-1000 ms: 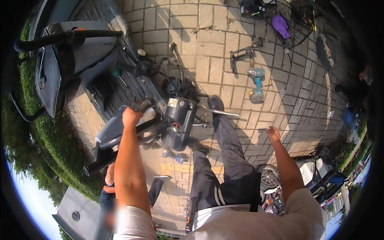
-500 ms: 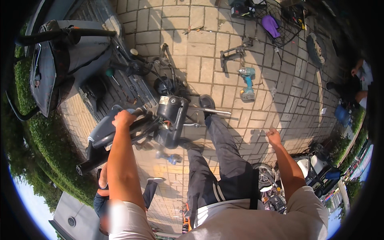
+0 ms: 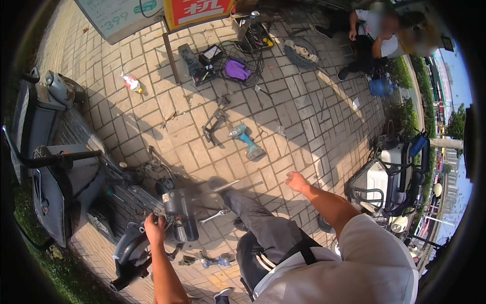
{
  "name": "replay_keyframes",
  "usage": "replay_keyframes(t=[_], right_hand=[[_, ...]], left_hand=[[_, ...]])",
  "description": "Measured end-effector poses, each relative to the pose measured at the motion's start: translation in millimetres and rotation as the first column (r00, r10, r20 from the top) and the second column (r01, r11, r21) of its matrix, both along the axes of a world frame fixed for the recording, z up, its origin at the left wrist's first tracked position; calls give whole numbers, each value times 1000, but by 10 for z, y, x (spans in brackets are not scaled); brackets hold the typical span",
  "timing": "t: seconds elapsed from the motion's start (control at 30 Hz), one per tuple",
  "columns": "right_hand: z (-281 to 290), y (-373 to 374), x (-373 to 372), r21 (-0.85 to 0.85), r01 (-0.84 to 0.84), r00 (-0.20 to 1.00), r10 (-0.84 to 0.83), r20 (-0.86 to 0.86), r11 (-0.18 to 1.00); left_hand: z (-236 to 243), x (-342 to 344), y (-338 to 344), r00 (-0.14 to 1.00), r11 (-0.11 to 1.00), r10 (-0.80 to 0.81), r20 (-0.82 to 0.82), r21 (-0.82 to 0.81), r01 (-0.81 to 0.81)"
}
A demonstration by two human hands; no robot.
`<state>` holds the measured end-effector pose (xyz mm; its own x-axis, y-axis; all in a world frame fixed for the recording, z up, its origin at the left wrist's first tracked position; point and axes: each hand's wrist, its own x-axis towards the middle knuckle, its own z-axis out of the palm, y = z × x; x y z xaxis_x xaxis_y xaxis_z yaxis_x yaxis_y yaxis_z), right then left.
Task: The person uses a cordless impact wrench to remove bolts from the handlebar stem of a scooter. They then use a wrench to loosen a nut and remove a metal tube from the stem. The removed parts are placed on the ground.
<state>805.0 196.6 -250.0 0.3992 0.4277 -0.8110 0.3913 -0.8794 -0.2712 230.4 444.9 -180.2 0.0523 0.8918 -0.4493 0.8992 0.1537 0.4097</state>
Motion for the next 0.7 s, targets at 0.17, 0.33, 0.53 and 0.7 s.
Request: replay_keyframes(t=[0.17, 0.33, 0.53, 0.7], right_hand=[[585, -355, -18, 63, -18, 1000, 18, -4, 998], [1018, -1580, 156, 52, 63, 997, -66, 46, 997], [1517, -2791, 523, -20, -95, 984, 97, 147, 995], [1722, -3060, 789, 18, 119, 988, -120, 97, 993]], left_hand=[[442, 638, -1174, 791, 930, 349, 503, -287, -228], [480, 659, -2763, 803, 839, 465, 373, -474, -266], [452, 620, -3825, 628, 548, 750, 209, -728, -412], [828, 1095, -3256, 685, 645, 678, 267, -664, -379]])
